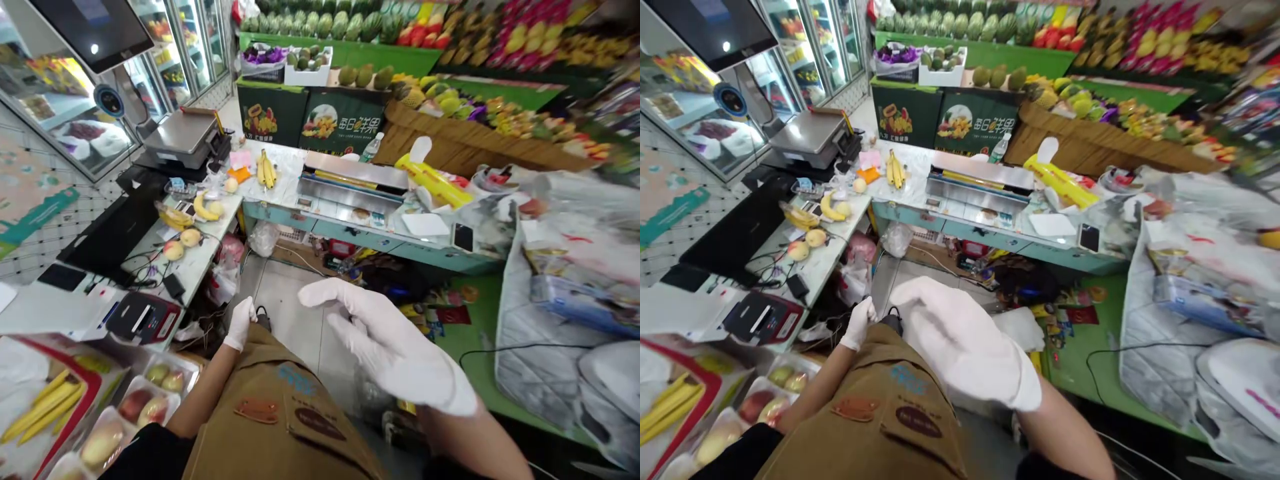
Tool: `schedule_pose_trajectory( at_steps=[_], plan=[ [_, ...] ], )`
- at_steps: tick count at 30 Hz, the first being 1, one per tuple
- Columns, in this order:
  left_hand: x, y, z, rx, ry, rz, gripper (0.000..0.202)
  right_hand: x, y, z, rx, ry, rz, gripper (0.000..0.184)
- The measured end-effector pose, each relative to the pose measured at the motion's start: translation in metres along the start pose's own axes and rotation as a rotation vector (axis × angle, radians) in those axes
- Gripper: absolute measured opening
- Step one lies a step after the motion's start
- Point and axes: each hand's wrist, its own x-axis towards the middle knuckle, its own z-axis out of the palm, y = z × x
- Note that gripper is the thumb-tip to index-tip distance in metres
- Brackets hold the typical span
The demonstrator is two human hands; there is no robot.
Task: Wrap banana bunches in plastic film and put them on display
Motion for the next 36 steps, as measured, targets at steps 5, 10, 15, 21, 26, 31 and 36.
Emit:
schedule_pose_trajectory(
  at_steps=[5,10,15,21,26,31,36],
  plan=[
    [0.105,0.062,0.045,-0.007,-0.119,0.051,0.066,0.069,0.160,-0.026,0.403,0.516,0.363,0.033],
    [0.194,0.123,0.067,0.103,-0.125,0.138,0.059,0.111,0.269,-0.033,0.649,0.771,0.720,0.043],
    [0.263,0.133,0.080,0.065,-0.004,0.049,0.061,0.204,0.292,-0.102,0.542,0.615,0.633,0.048],
    [0.310,0.130,0.097,-0.028,0.253,-0.038,0.067,0.432,0.273,-0.178,0.394,0.421,0.310,0.046],
    [0.329,0.151,0.109,-0.098,0.429,-0.006,0.058,0.630,0.230,-0.177,-0.055,0.181,0.317,0.043],
    [0.335,0.155,0.117,-0.206,0.574,0.044,0.054,0.717,0.230,-0.162,-0.295,-0.012,0.316,0.026],
    [0.348,0.157,0.111,-0.222,0.594,0.043,0.055,0.689,0.247,-0.175,-0.403,-0.133,0.228,0.020]
  ],
)
